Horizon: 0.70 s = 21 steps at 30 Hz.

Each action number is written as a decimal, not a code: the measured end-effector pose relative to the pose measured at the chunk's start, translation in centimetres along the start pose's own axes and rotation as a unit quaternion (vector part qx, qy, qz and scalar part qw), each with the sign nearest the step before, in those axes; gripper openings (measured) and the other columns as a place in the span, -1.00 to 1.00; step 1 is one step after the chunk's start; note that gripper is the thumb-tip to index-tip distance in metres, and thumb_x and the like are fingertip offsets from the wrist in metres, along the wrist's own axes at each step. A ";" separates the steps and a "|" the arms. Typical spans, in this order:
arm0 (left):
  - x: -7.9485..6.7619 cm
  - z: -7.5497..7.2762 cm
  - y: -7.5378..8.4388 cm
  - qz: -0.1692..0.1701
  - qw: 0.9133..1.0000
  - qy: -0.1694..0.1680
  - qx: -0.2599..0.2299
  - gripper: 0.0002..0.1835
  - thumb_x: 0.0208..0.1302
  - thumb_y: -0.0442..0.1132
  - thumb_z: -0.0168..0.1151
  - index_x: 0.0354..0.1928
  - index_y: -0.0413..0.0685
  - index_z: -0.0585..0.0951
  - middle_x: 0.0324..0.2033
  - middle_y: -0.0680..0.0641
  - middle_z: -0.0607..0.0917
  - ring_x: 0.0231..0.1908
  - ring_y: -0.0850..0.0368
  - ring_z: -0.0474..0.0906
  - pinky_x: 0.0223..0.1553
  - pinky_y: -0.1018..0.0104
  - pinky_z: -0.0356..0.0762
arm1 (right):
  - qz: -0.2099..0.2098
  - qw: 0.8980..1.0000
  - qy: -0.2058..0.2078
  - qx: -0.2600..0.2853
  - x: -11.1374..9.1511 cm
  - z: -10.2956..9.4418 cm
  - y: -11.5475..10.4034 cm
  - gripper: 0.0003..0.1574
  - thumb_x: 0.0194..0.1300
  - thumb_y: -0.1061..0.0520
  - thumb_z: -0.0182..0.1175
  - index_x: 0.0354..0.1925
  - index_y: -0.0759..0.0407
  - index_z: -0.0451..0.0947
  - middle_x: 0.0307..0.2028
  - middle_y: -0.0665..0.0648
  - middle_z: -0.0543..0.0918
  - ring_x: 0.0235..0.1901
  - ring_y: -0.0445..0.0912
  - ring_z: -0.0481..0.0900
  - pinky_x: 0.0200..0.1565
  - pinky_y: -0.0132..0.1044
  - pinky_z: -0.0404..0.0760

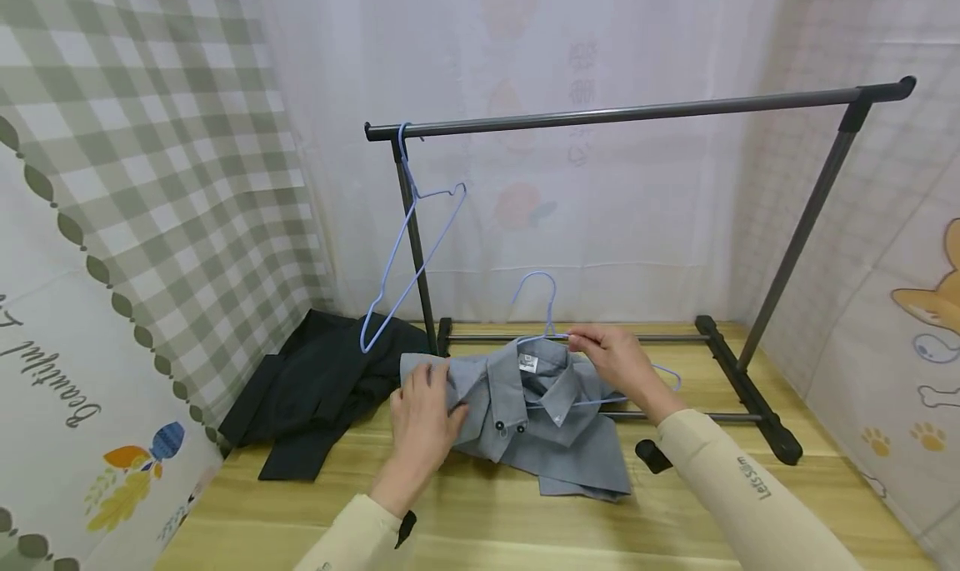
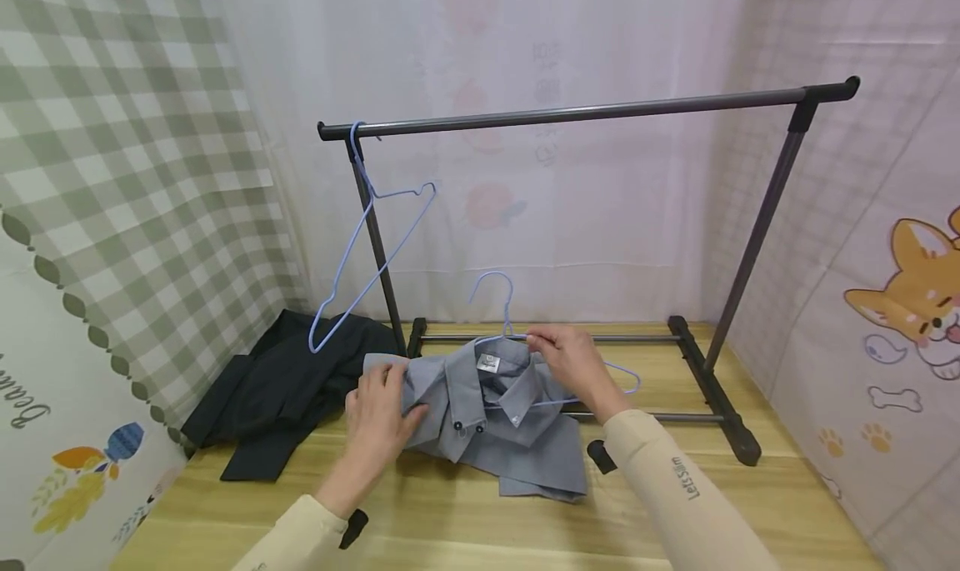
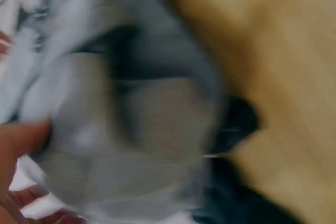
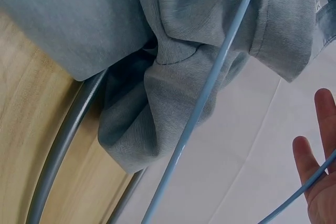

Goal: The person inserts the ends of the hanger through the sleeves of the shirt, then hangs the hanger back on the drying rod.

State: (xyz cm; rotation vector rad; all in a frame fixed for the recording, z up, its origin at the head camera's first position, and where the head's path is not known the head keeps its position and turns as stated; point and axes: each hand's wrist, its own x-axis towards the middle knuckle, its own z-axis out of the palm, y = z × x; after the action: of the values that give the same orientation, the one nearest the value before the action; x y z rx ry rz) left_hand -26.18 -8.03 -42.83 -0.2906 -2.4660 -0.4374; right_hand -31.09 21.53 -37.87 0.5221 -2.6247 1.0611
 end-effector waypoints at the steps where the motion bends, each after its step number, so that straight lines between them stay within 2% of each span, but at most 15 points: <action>1: -0.3 0.3 -0.6 0.010 1.000 0.008 0.003 -0.51 0.09 -0.14 0.54 0.04 -0.09 0.60 -0.02 -0.16 0.63 -0.01 -0.14 0.54 -0.11 -0.10 0.42 | 0.002 1.000 -0.002 0.000 0.0 -0.1 0.0 -0.67 0.50 0.18 0.09 0.08 0.32 0.63 -0.25 0.17 0.76 -0.09 0.17 0.69 -0.08 0.11 0.59; 3: -0.2 0.8 -1.8 0.035 0.999 0.016 -0.005 -0.66 0.14 -0.29 0.48 -0.03 -0.10 0.66 -0.14 -0.11 0.71 -0.10 -0.10 0.60 -0.12 -0.10 0.44 | 0.007 1.000 -0.007 0.003 0.1 -0.3 0.0 -0.67 0.51 0.17 0.09 0.08 0.32 0.63 -0.26 0.16 0.77 -0.09 0.17 0.69 -0.08 0.11 0.58; 4: 0.0 1.0 -2.2 0.043 0.999 0.008 -0.020 -0.74 0.19 -0.34 0.41 -0.06 -0.11 0.68 -0.17 -0.09 0.73 -0.13 -0.08 0.63 -0.10 -0.10 0.44 | 0.009 1.000 -0.009 0.004 0.1 -0.3 0.1 -0.67 0.50 0.17 0.09 0.07 0.31 0.64 -0.27 0.15 0.77 -0.09 0.16 0.69 -0.07 0.12 0.58; 7: 1.2 1.0 -2.9 0.046 0.993 -0.063 -0.087 -0.76 0.38 -0.38 0.16 0.02 -0.15 0.70 -0.15 -0.12 0.75 -0.13 -0.09 0.66 0.01 -0.13 0.44 | 0.009 1.000 -0.014 0.009 0.1 -0.1 0.1 -0.70 0.48 0.22 0.11 0.04 0.32 0.65 -0.26 0.17 0.76 -0.12 0.14 0.70 -0.06 0.12 0.59; 10: 2.5 0.7 -2.4 0.009 0.974 -0.157 -0.165 -0.63 0.49 -0.28 -0.06 0.19 -0.09 0.62 0.02 -0.11 0.70 0.01 -0.08 0.62 0.15 -0.12 0.38 | 0.009 1.000 -0.019 0.018 0.0 0.5 -0.1 -0.71 0.46 0.24 0.13 0.03 0.33 0.66 -0.21 0.21 0.76 -0.14 0.12 0.72 -0.06 0.09 0.61; 12: 3.3 0.7 -1.6 -0.005 0.959 -0.192 -0.207 -0.59 0.53 -0.17 -0.10 0.26 -0.05 0.58 0.11 -0.08 0.66 0.10 -0.06 0.58 0.19 -0.06 0.39 | 0.003 1.000 -0.021 0.017 0.0 1.0 -0.5 -0.71 0.45 0.25 0.13 0.04 0.35 0.66 -0.20 0.23 0.75 -0.15 0.11 0.72 -0.07 0.07 0.62; 14: 4.0 0.8 -0.7 0.000 0.947 -0.208 -0.244 -0.60 0.56 -0.07 -0.08 0.23 -0.01 0.60 0.07 -0.07 0.68 0.07 -0.03 0.59 0.14 0.01 0.45 | -0.002 1.000 -0.019 0.011 -0.1 1.4 -0.8 -0.71 0.45 0.25 0.14 0.04 0.35 0.66 -0.21 0.23 0.76 -0.16 0.11 0.72 -0.09 0.05 0.63; 15: 4.4 0.8 -0.3 0.008 0.944 -0.207 -0.257 -0.60 0.56 -0.03 -0.05 0.21 -0.03 0.61 0.05 -0.07 0.69 0.06 -0.01 0.60 0.09 0.05 0.49 | -0.002 1.000 -0.017 0.007 -0.1 1.6 -1.0 -0.70 0.45 0.25 0.14 0.04 0.35 0.66 -0.24 0.22 0.76 -0.17 0.10 0.72 -0.10 0.04 0.63; 16: 4.7 0.9 0.1 0.017 0.941 -0.206 -0.270 -0.62 0.55 -0.02 -0.01 0.11 -0.06 0.66 -0.06 -0.08 0.72 -0.06 0.01 0.64 -0.03 0.11 0.55 | -0.004 1.000 -0.016 0.002 -0.1 1.7 -1.2 -0.70 0.44 0.25 0.14 0.04 0.34 0.66 -0.25 0.21 0.76 -0.17 0.10 0.72 -0.11 0.03 0.64; 18: 5.2 1.1 0.9 0.038 0.938 -0.199 -0.281 -0.67 0.53 -0.05 0.05 -0.10 -0.12 0.69 -0.32 -0.09 0.69 -0.31 0.06 0.60 -0.25 0.21 0.51 | -0.006 1.000 -0.017 -0.004 -0.2 2.1 -1.6 -0.71 0.44 0.25 0.15 0.05 0.32 0.66 -0.25 0.19 0.76 -0.18 0.08 0.72 -0.13 0.00 0.64; 20: 5.5 1.3 1.5 0.044 0.935 -0.194 -0.294 -0.74 0.50 -0.12 0.10 -0.18 -0.11 0.70 -0.46 -0.05 0.61 -0.44 0.11 0.48 -0.36 0.28 0.41 | -0.005 1.000 -0.022 -0.003 -0.2 2.5 -1.9 -0.71 0.44 0.23 0.15 0.05 0.29 0.66 -0.21 0.18 0.76 -0.18 0.05 0.72 -0.14 -0.03 0.65; 21: 5.7 1.4 1.7 0.047 0.935 -0.190 -0.295 -0.76 0.49 -0.14 0.12 -0.17 -0.11 0.71 -0.47 -0.02 0.61 -0.46 0.16 0.46 -0.37 0.32 0.39 | -0.003 1.000 -0.023 -0.005 -0.3 2.7 -2.1 -0.71 0.44 0.22 0.16 0.05 0.27 0.67 -0.19 0.17 0.76 -0.18 0.03 0.72 -0.14 -0.05 0.65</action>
State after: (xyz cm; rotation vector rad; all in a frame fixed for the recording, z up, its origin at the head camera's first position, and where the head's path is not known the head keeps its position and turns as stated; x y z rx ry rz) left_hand -30.92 -5.35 -40.06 -0.7987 -2.6125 -1.1771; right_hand -30.28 18.33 -38.57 0.5580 -2.6646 1.0468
